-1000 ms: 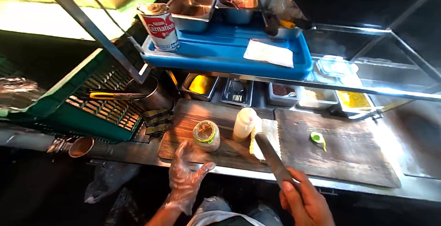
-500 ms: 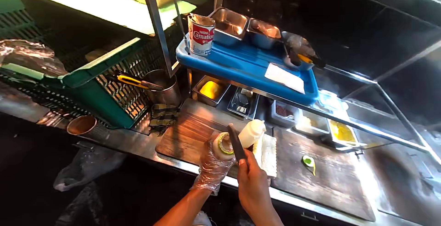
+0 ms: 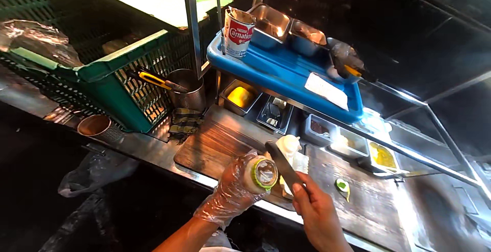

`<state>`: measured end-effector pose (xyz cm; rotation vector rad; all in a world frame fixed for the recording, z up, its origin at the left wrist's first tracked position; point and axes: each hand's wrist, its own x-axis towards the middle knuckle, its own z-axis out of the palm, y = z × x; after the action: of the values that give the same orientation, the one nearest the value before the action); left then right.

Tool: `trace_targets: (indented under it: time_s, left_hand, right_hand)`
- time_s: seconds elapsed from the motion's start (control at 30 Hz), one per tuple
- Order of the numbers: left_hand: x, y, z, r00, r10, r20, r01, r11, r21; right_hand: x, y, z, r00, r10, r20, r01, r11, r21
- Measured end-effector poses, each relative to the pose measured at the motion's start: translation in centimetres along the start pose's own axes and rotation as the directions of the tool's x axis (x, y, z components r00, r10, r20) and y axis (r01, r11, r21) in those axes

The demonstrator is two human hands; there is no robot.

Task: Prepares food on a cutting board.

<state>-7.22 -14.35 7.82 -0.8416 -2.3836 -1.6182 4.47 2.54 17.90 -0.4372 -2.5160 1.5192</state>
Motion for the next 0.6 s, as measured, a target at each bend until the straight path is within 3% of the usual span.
trace_targets:
  time_s: [0.13,0.27,0.37,0.6]
  left_hand:
    - [0.8,1.0,-1.3,0.998,0.042,0.053,-0.04,0.999,-0.03]
    - [0.8,1.6,-2.1,0.996,-0.011,0.083,0.02,0.994,-0.112]
    - [0.8,1.7,-2.4,0.99,-0.001,0.139,0.017,0.994,-0.111]
    - [1.3,2.4,-3.4,0.962,0.014,0.272,0.029,0.988,-0.15]
  right_hand:
    - [0.3,-0.1,0.0,0.994,-0.102,0.047,0.108,0.983,-0.151]
    - [0.0,-0.9,-0.2,0.965,-0.213,0.154,0.233,0.965,-0.122]
    - [0.4,-0.3,-1.9,0.959,-0.172,0.225,0.177,0.984,-0.001]
    - [0.9,-0.5,-4.3,0.916,-0.245,0.316,0.277,0.959,-0.06]
